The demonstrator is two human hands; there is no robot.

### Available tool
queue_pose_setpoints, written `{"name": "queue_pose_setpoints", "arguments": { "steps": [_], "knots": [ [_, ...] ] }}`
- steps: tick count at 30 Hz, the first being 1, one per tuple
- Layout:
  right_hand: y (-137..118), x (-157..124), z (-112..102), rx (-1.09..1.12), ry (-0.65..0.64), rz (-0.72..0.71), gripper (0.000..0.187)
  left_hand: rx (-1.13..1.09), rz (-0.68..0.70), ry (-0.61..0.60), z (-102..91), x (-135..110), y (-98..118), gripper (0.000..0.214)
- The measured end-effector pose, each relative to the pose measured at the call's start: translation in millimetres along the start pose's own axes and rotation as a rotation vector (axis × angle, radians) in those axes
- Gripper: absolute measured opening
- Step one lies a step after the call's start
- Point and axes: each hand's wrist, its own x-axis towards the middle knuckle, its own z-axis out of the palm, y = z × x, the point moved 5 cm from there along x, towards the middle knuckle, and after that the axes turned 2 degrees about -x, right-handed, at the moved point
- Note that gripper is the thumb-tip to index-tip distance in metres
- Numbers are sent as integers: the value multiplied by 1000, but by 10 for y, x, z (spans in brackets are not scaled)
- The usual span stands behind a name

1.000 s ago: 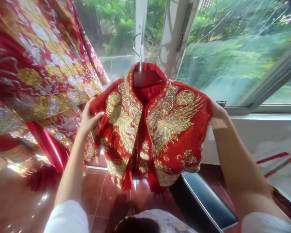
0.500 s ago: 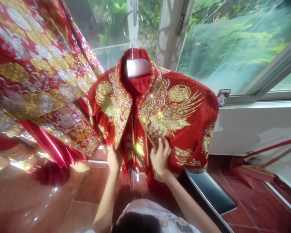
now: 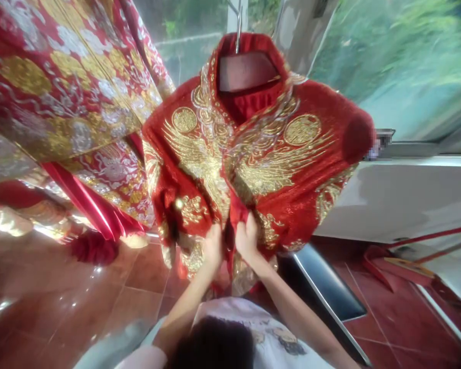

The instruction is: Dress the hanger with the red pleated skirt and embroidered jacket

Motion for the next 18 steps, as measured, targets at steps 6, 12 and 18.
{"name": "queue_pose_setpoints", "arguments": {
  "steps": [6, 12, 18],
  "knots": [
    [231, 153, 280, -40, -64, -144, 21, -46, -70, 36, 144, 199, -436, 16],
    [506, -47, 163, -108, 94, -105, 31, -198, -199, 96, 160, -246, -704, 13],
    [1289, -759, 245, 275, -170, 402, 31, -494, -370, 76, 123, -478, -1013, 22]
  ]
}}
